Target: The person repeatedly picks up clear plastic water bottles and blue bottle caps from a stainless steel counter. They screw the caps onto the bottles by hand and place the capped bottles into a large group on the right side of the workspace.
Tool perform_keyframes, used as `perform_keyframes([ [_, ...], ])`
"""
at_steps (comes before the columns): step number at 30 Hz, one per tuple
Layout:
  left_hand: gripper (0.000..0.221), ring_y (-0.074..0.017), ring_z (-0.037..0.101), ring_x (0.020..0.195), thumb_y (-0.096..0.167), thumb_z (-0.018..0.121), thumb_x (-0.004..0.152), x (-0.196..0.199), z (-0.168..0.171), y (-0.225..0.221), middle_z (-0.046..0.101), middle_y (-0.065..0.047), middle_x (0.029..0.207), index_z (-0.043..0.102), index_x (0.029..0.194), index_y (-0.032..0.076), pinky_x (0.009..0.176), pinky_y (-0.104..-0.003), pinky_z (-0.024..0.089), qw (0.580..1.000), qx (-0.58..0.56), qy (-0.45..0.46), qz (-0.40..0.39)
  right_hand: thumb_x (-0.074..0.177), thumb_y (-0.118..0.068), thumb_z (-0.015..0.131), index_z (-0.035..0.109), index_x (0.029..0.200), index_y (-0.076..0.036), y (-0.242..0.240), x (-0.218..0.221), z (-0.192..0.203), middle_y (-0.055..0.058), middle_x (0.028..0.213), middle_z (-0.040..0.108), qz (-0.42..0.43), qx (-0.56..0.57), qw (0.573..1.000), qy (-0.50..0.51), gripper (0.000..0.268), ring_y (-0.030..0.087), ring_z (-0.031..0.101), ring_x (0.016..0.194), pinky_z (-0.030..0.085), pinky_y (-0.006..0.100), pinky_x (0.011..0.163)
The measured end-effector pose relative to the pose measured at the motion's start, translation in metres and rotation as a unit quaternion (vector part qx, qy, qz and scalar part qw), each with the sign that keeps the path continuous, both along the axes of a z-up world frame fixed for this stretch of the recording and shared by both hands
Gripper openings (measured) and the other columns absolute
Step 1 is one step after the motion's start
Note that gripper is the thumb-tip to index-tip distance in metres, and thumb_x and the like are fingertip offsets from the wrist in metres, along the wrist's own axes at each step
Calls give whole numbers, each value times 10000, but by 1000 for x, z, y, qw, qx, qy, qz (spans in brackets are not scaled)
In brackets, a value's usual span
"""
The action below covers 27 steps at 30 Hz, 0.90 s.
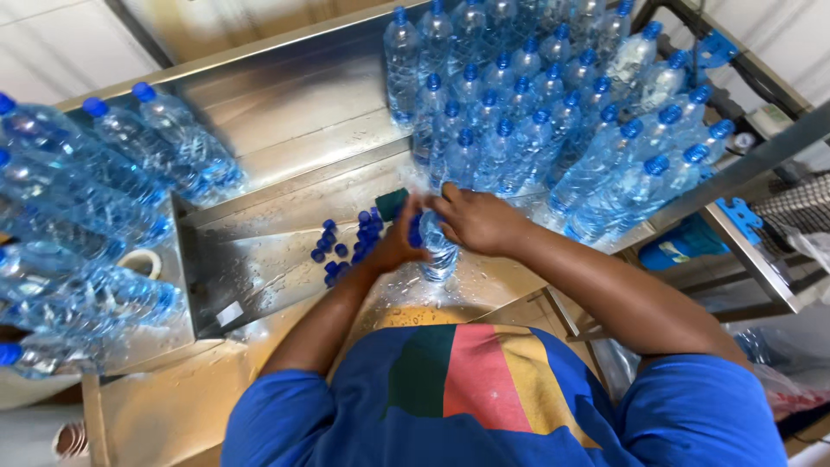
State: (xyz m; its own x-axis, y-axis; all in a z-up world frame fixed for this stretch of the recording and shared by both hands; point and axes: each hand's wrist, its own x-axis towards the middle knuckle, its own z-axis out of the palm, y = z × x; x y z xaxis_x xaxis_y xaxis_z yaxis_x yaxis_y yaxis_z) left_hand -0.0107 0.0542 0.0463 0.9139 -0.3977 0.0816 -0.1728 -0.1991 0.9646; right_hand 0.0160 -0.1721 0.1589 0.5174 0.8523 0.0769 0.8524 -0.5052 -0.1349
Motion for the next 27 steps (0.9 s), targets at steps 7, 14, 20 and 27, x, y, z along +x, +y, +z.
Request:
perform_keyframes([
  [7, 1222, -396, 685, 1354, 441, 1138, 575, 0, -31, -49, 706, -138, 1426, 468, 1566, 190, 1138, -548, 550, 993, -21, -80, 86, 1065, -372, 493, 543, 1405, -78, -3, 27, 12, 255, 1017, 791, -50, -109, 988, 97, 453, 589, 763, 894, 585, 732, 815],
  [14, 1090, -492, 748, 1195, 489, 1047, 656, -3, -22, -75, 742, -260, 1293, 503, 1512, 89, 1003, -593, 644, 980, 117, -107, 122, 1111, -508, 386, 707, 1293, -71, -22, 1, 12, 246, 913, 823, -219, -162, 961, 57, 571, 491, 820, 882, 627, 611, 794],
  [20, 993, -458, 771, 1181, 512, 1005, 712, 5, -15, -84, 766, -212, 1291, 547, 1502, 122, 985, -580, 649, 980, 154, -116, 57, 1129, -383, 478, 533, 1470, -78, -76, -10, 10, 232, 1311, 684, -64, -78, 989, -106, 460, 476, 732, 1082, 612, 563, 821],
  [27, 783, -390, 779, 1191, 434, 873, 812, -8, -6, -102, 778, -152, 1273, 583, 1470, 126, 1013, -524, 638, 953, 283, -108, 10, 1190, -707, 282, 719, 1061, 24, -96, 9, -33, 312, 1016, 797, -365, -31, 900, 236, 862, 554, 757, 1093, 580, 639, 910],
])
